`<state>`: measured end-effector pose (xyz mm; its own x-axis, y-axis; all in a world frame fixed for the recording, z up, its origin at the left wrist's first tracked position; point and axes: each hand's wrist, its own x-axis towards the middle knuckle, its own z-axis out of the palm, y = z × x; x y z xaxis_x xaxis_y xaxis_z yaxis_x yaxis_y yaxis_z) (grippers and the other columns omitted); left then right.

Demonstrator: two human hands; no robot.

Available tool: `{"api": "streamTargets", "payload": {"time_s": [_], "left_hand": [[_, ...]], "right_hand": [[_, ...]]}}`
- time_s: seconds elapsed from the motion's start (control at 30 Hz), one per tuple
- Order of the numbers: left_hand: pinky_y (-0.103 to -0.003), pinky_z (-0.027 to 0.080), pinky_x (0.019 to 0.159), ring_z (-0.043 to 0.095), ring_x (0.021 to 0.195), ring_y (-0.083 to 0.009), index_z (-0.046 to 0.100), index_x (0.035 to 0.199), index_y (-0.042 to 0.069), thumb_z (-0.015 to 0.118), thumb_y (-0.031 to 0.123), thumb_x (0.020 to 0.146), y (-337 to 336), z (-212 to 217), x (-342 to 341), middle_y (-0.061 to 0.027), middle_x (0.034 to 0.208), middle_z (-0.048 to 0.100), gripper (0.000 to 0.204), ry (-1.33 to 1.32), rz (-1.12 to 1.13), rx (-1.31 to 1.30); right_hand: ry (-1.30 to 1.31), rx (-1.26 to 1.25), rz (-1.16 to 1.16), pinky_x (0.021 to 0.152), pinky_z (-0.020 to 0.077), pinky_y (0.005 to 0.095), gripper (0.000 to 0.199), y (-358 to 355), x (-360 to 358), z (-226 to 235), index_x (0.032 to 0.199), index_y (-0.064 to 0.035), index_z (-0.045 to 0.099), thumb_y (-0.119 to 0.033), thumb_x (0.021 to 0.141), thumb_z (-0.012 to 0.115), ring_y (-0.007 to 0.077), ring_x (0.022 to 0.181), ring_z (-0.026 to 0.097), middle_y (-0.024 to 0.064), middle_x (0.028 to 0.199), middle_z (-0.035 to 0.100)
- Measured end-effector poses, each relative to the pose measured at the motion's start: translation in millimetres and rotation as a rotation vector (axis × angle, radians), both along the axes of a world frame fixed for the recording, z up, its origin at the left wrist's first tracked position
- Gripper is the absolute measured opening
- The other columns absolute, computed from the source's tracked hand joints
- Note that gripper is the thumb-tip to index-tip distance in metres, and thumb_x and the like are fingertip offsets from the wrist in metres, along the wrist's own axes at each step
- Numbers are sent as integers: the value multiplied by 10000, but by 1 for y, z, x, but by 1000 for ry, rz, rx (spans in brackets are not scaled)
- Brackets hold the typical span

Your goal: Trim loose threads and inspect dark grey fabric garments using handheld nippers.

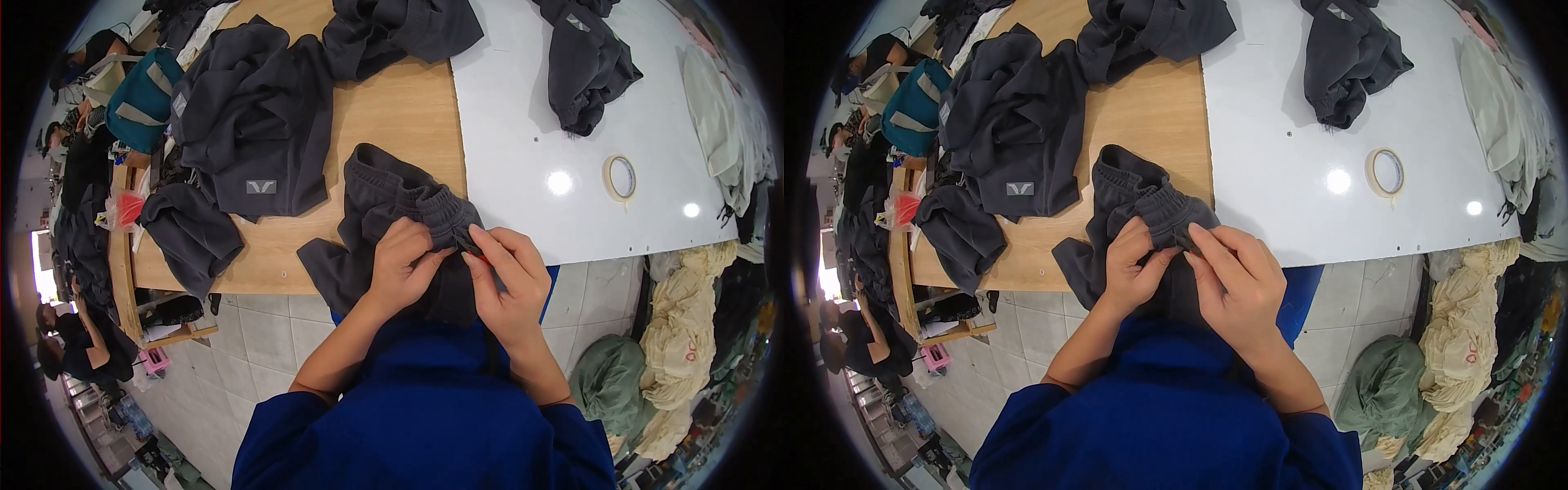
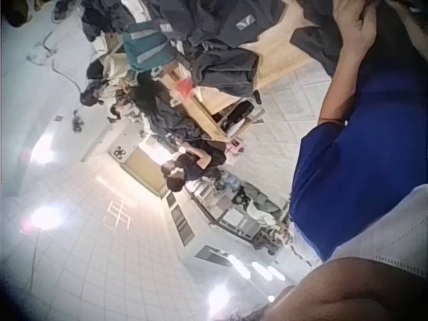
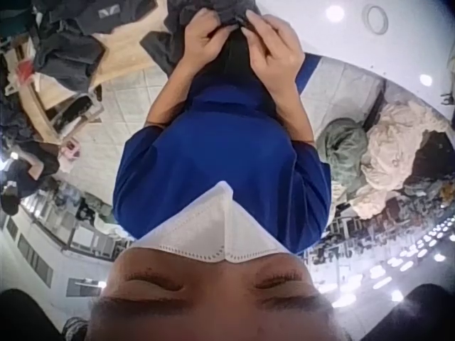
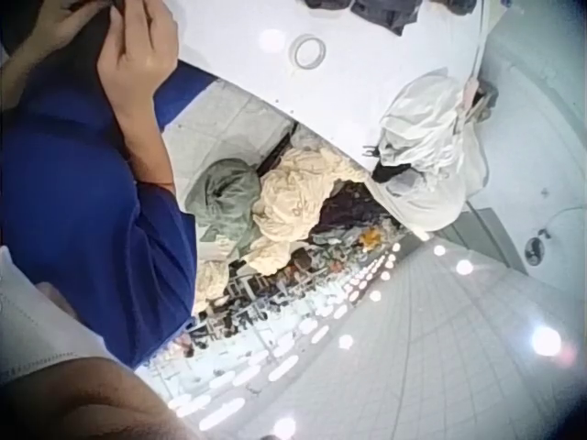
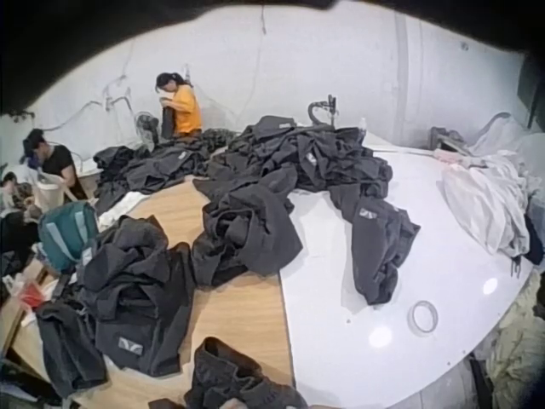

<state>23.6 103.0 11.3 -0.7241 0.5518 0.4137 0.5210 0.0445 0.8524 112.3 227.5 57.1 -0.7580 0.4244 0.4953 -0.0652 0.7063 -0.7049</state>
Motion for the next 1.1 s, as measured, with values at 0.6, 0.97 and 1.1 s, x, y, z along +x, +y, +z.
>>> {"api": "streamTargets", "payload": {"time_s": [0.6,0.97,1.1], "left_hand": [[-319,359,579,488,630,-241,596,695,24,707,11,611,0,-4,4,-74,694,570,140,128,72,-40],[-285,427,799,572,867,-219,634,912,-3,650,2,747,-7,1,8,-103,940,623,166,-311,-58,63],[-270,404,883,553,985,-167,601,1024,-27,590,19,832,-12,1,14,-88,1064,607,198,-701,-135,196]], "right_hand": [[-11,-61,-27,555,457,257,262,-3,0,-3,919,-33,681,-8,660,710,191,645,574,74,798,608],[-56,-473,-14,617,464,212,253,4,7,-1,975,9,658,43,724,672,151,705,587,102,892,608],[-35,-423,54,625,470,214,287,4,7,-3,993,5,654,49,710,679,150,710,585,100,915,606]]}}
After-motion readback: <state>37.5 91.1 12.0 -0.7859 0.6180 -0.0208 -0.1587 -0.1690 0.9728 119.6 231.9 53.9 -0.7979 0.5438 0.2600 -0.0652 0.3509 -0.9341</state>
